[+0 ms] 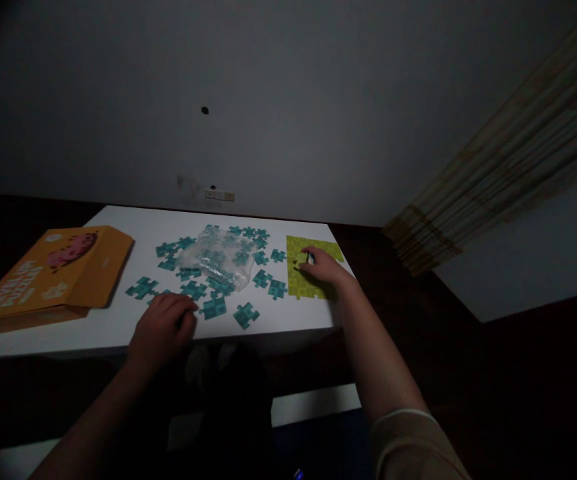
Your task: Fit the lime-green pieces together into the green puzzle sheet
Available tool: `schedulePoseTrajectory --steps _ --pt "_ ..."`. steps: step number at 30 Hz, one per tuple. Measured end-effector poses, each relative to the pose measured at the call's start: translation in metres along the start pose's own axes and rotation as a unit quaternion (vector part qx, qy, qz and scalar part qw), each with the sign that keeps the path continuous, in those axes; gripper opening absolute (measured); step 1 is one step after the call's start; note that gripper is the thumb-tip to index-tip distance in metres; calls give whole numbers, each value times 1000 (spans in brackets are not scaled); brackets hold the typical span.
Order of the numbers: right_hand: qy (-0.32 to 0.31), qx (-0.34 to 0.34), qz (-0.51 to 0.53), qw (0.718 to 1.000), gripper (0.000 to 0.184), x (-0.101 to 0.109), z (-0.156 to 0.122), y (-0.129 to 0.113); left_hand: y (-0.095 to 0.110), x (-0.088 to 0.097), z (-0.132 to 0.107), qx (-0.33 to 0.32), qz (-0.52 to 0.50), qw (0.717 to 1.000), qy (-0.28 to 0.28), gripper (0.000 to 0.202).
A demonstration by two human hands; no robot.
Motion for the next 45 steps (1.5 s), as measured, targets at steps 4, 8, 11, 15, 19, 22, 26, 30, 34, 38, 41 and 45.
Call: schedulePoseTrajectory --steps 4,8,11,15,19,22,26,30,34,38,41,45 --pt "-80 -2 -70 994 62 -12 1 -17 -3 -2 0 12 -7 1000 -8 17" --pt "-83 -17 -73 994 47 -14 4 -28 -4 -4 0 21 -4 1000 -21 18" --pt "-85 -23 -74 993 42 -16 0 -34 -4 -3 0 28 -5 999 -24 19" --pt "-87 -26 -72 993 42 -17 -9 -37 -2 -1 1 31 0 999 -27 18" --pt "-82 -32 -57 994 60 -16 -10 -40 0 1 1 27 -7 1000 -15 19" --pt "-82 -40 -42 995 74 -14 -6 -42 1 1 2 23 -13 1000 -12 19" --pt "-93 -46 -14 995 59 -6 -6 -38 1 1 2 16 -11 1000 -17 19" --pt "-62 -72 31 995 47 15 -19 -9 3 8 3 11 15 1000 3 19" --pt "-18 -134 171 976 57 26 -26 29 31 9 13 41 67 997 11 20" --pt "-37 -169 178 969 69 16 -15 42 99 -33 39 -3 -20 994 -109 30" --pt "-43 -188 157 969 71 11 -5 43 142 -76 55 -31 -63 981 -181 59" --pt "-55 -193 161 966 65 11 2 45 150 -112 65 -14 -80 971 -225 70"
Point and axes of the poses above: each hand's wrist, its own z-axis towards the middle knuckle, its own x-axis out of the back of the hand, y = z × x, the point moved 5 cm from there along z, towards the middle knuckle, and after that the axes turned 12 degrees about -y, right-handed, at the moved point
